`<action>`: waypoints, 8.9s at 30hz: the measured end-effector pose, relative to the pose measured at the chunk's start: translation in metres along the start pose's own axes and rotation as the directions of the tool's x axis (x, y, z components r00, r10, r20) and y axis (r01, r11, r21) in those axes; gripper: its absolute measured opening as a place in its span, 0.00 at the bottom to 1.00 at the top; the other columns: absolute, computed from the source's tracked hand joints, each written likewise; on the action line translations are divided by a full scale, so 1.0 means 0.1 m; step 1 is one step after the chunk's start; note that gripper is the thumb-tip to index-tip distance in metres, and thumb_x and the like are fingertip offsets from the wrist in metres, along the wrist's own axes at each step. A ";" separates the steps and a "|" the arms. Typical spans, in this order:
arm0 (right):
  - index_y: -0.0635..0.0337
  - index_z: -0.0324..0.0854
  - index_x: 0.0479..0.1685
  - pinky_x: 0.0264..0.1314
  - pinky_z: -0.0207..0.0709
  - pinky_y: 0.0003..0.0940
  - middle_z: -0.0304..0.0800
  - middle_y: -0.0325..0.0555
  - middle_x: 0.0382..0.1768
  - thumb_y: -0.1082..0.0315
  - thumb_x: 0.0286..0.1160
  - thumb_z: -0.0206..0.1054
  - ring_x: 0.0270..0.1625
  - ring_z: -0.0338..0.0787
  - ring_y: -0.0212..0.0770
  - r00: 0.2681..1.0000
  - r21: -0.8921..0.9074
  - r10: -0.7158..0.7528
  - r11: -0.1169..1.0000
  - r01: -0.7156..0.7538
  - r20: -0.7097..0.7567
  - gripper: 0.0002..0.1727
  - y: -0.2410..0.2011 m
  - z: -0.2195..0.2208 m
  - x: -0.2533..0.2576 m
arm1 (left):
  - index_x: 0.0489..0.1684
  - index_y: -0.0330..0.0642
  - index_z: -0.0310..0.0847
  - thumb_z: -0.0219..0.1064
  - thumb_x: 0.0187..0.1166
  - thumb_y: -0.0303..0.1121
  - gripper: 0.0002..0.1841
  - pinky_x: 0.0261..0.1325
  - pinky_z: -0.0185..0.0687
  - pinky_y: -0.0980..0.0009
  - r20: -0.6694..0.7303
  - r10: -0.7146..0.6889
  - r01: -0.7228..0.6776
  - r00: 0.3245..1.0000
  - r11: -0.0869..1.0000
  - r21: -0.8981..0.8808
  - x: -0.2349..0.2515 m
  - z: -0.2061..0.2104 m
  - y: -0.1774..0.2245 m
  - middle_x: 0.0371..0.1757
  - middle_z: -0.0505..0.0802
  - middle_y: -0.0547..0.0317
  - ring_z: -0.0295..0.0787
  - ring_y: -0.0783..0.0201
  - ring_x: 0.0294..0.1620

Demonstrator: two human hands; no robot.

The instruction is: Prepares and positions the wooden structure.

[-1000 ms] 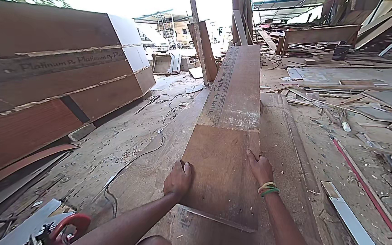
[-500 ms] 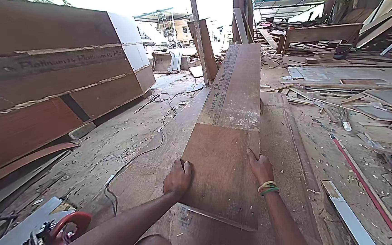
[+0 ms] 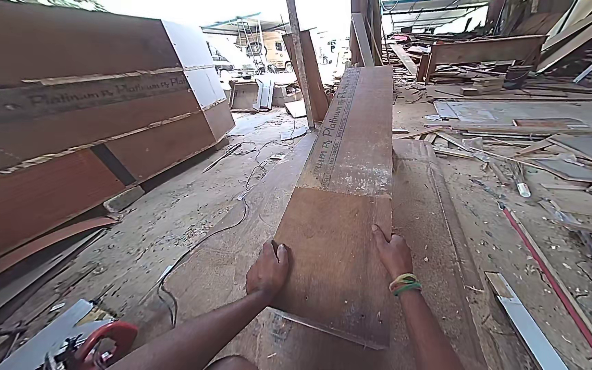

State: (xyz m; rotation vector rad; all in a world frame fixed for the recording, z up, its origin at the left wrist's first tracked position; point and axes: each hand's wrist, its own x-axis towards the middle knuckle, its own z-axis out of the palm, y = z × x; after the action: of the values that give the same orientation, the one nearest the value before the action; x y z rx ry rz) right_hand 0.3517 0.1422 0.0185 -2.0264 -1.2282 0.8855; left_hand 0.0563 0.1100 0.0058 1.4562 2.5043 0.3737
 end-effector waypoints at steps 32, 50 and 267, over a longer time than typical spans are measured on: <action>0.67 0.85 0.45 0.54 0.82 0.58 0.92 0.60 0.41 0.30 0.80 0.57 0.50 0.93 0.57 1.000 -0.003 0.005 1.000 -0.005 -0.001 0.41 0.01 0.01 0.00 | 0.83 0.48 0.66 0.36 0.91 0.56 0.32 0.61 0.84 0.42 -0.001 -0.001 0.001 1.000 1.000 -0.005 0.02 0.02 -0.02 0.71 0.88 0.48 0.91 0.46 0.64; 0.68 0.85 0.43 0.54 0.82 0.58 0.91 0.61 0.41 0.29 0.80 0.57 0.50 0.93 0.57 1.000 -0.021 -0.002 1.000 0.002 -0.001 0.41 0.00 0.00 -0.01 | 0.84 0.46 0.65 0.36 0.90 0.55 0.32 0.60 0.84 0.42 -0.007 0.007 -0.008 1.000 1.000 -0.012 0.02 0.02 -0.02 0.70 0.88 0.47 0.91 0.45 0.64; 0.68 0.85 0.43 0.55 0.80 0.57 0.90 0.61 0.41 0.29 0.80 0.56 0.50 0.91 0.57 0.999 0.024 0.004 1.000 -0.005 0.040 0.42 0.04 0.00 0.02 | 0.79 0.46 0.70 0.38 0.91 0.55 0.31 0.60 0.84 0.40 -0.021 0.013 -0.013 1.000 1.000 -0.017 0.01 0.02 -0.02 0.67 0.90 0.46 0.91 0.45 0.64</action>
State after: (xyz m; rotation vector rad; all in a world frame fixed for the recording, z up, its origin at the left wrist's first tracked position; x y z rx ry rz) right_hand 0.3545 0.1428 0.0146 -2.0022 -1.2293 0.9431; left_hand 0.0550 0.1104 0.0032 1.4704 2.5026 0.4146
